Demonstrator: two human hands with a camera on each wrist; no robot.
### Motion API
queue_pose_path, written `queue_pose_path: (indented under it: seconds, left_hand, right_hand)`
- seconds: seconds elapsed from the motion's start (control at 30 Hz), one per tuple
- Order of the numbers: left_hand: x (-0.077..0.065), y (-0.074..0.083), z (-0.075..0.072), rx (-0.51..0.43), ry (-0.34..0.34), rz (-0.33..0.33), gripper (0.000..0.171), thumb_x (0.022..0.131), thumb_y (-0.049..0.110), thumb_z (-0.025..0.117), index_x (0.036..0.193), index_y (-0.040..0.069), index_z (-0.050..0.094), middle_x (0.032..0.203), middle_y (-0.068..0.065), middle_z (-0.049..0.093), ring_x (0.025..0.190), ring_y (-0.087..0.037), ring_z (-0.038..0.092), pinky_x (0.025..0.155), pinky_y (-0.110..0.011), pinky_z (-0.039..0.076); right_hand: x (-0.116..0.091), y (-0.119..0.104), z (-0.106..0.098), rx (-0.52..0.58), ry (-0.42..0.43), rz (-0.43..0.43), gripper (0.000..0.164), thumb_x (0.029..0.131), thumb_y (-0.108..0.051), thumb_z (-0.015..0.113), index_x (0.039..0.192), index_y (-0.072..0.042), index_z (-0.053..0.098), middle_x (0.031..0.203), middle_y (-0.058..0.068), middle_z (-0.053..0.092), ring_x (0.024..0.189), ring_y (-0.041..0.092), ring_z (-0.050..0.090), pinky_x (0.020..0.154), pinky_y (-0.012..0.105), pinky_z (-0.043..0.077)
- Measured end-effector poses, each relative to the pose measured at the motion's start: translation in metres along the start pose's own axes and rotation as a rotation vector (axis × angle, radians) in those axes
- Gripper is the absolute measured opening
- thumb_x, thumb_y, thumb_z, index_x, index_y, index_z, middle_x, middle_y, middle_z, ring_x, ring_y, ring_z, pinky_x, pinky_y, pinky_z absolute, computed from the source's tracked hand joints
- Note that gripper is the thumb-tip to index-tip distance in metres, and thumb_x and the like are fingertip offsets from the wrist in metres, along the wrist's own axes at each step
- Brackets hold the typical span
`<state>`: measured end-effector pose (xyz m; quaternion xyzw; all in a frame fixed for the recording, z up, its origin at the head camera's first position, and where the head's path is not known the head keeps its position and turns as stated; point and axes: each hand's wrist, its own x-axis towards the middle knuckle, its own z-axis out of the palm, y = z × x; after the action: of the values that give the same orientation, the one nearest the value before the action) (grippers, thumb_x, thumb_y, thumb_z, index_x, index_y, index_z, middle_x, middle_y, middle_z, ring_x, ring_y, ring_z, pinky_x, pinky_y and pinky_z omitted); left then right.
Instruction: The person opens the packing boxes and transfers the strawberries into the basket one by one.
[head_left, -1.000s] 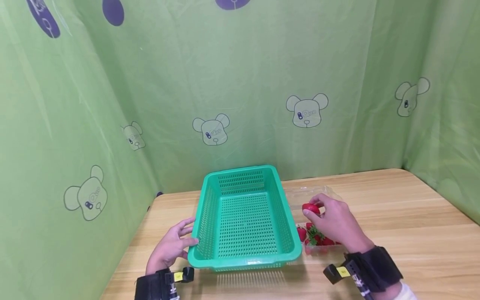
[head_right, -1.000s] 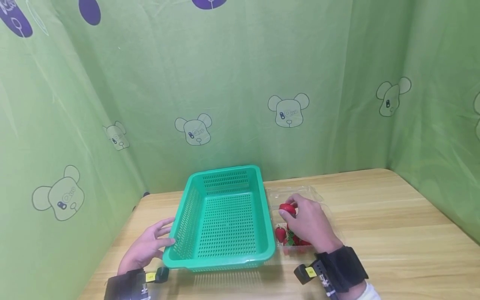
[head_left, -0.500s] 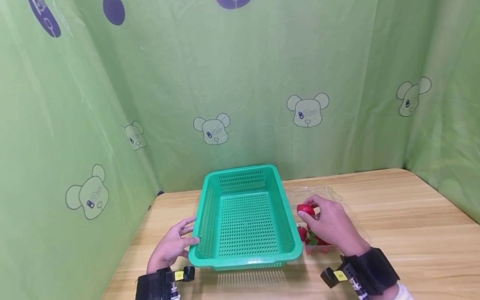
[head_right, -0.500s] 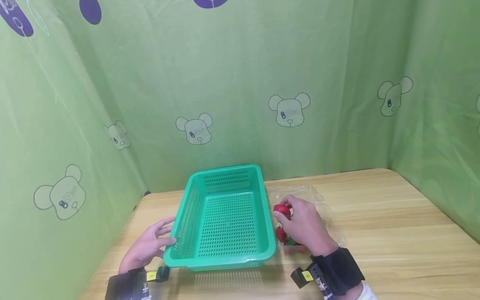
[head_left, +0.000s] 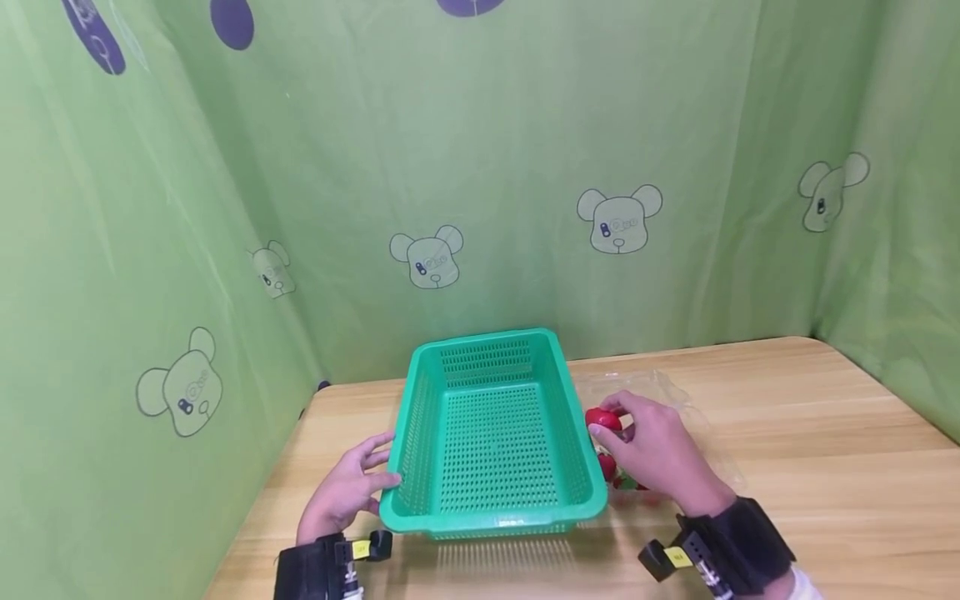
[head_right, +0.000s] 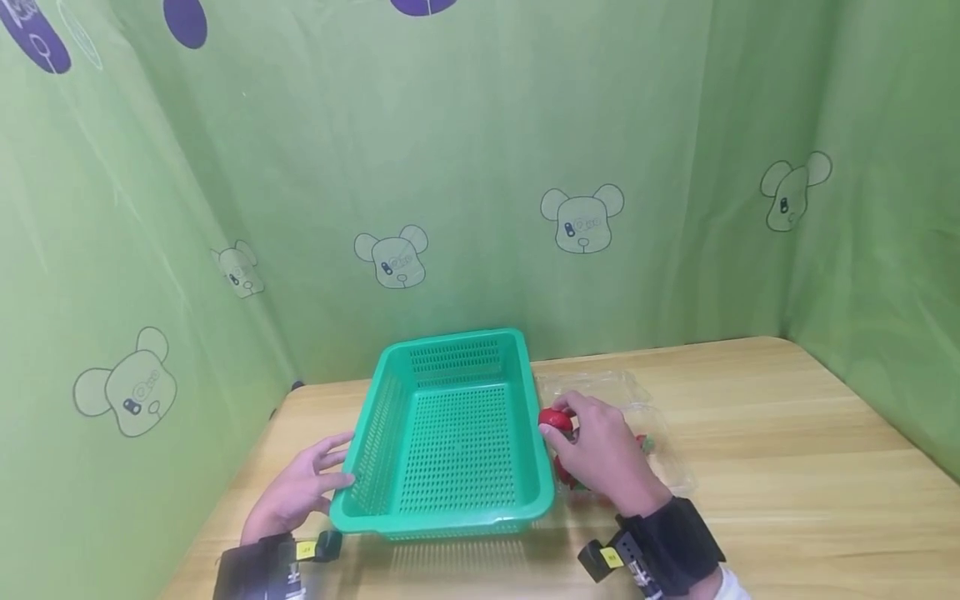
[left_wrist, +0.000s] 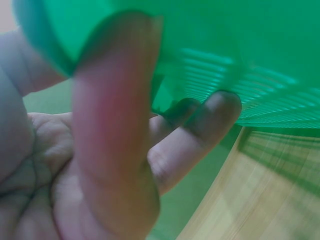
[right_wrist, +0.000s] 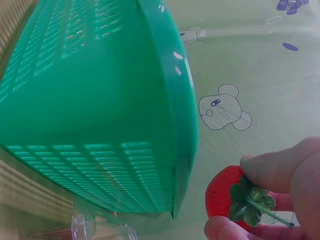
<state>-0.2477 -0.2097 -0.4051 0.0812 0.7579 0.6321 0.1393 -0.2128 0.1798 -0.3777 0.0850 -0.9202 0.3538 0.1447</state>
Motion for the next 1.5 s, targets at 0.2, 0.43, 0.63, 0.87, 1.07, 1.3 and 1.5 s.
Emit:
queue_pose_path:
  seconds: [0.2,0.43,0.63,0.87,1.07,1.3,1.5]
  left_hand:
    - [0.001,0.003,-0.001,-0.004,0.007,0.004,0.07,0.085,-0.005,0.059,0.145,0.0,0.025,0.139,-0.038,0.035,0.087,-0.033,0.066,0.057,-0.036,0.062]
    - [-0.001,0.0,-0.001,-0.004,-0.001,0.014,0.07,0.084,-0.005,0.059,0.145,-0.003,0.024,0.139,-0.04,0.035,0.09,-0.034,0.066,0.056,-0.034,0.062]
    - [0.001,-0.002,0.001,-0.006,-0.003,0.019,0.071,0.084,-0.004,0.06,0.145,-0.003,0.024,0.138,-0.04,0.036,0.09,-0.035,0.066,0.056,-0.033,0.062]
    - [0.001,-0.003,0.0,-0.005,0.002,0.017,0.071,0.084,-0.004,0.06,0.145,-0.003,0.025,0.138,-0.039,0.036,0.09,-0.035,0.066,0.056,-0.033,0.062]
    - [0.0,-0.003,0.0,-0.015,0.002,0.016,0.071,0.083,-0.005,0.06,0.145,-0.002,0.025,0.137,-0.039,0.037,0.088,-0.034,0.066,0.057,-0.035,0.062]
    - [0.0,-0.003,0.0,-0.007,0.003,0.01,0.071,0.083,-0.005,0.06,0.145,-0.002,0.025,0.138,-0.039,0.036,0.088,-0.033,0.066,0.056,-0.033,0.062]
    - [0.0,-0.002,0.0,-0.001,0.011,0.011,0.071,0.084,-0.005,0.06,0.145,-0.001,0.025,0.139,-0.038,0.037,0.09,-0.035,0.066,0.056,-0.033,0.062]
  right_hand:
    - [0.005,-0.004,0.001,0.004,-0.01,0.004,0.034,0.084,-0.02,0.072,0.112,-0.006,0.059,0.099,0.016,0.066,0.069,0.018,0.061,0.05,0.028,0.059]
    - [0.002,-0.009,0.006,0.007,-0.027,0.011,0.035,0.084,-0.022,0.072,0.113,-0.007,0.059,0.102,0.015,0.065,0.073,0.018,0.063,0.053,0.029,0.06]
    - [-0.001,-0.01,0.009,-0.002,-0.02,-0.008,0.036,0.084,-0.023,0.072,0.114,-0.007,0.059,0.105,0.015,0.065,0.075,0.017,0.064,0.063,0.035,0.062]
    - [-0.001,-0.012,0.016,-0.002,0.007,-0.084,0.031,0.084,-0.02,0.072,0.111,-0.008,0.061,0.101,0.012,0.066,0.072,0.013,0.063,0.064,0.035,0.062]
    - [-0.001,-0.014,0.02,0.011,0.01,-0.115,0.031,0.082,-0.019,0.073,0.109,-0.008,0.062,0.097,0.011,0.066,0.07,0.013,0.062,0.064,0.035,0.062]
    - [-0.002,-0.014,0.024,-0.022,0.019,-0.144,0.029,0.082,-0.02,0.074,0.107,-0.011,0.063,0.094,0.008,0.067,0.069,0.011,0.06,0.062,0.033,0.061]
    - [-0.002,-0.014,0.027,-0.033,0.036,-0.183,0.028,0.082,-0.022,0.074,0.107,-0.012,0.064,0.091,0.005,0.067,0.07,0.011,0.058,0.06,0.029,0.058]
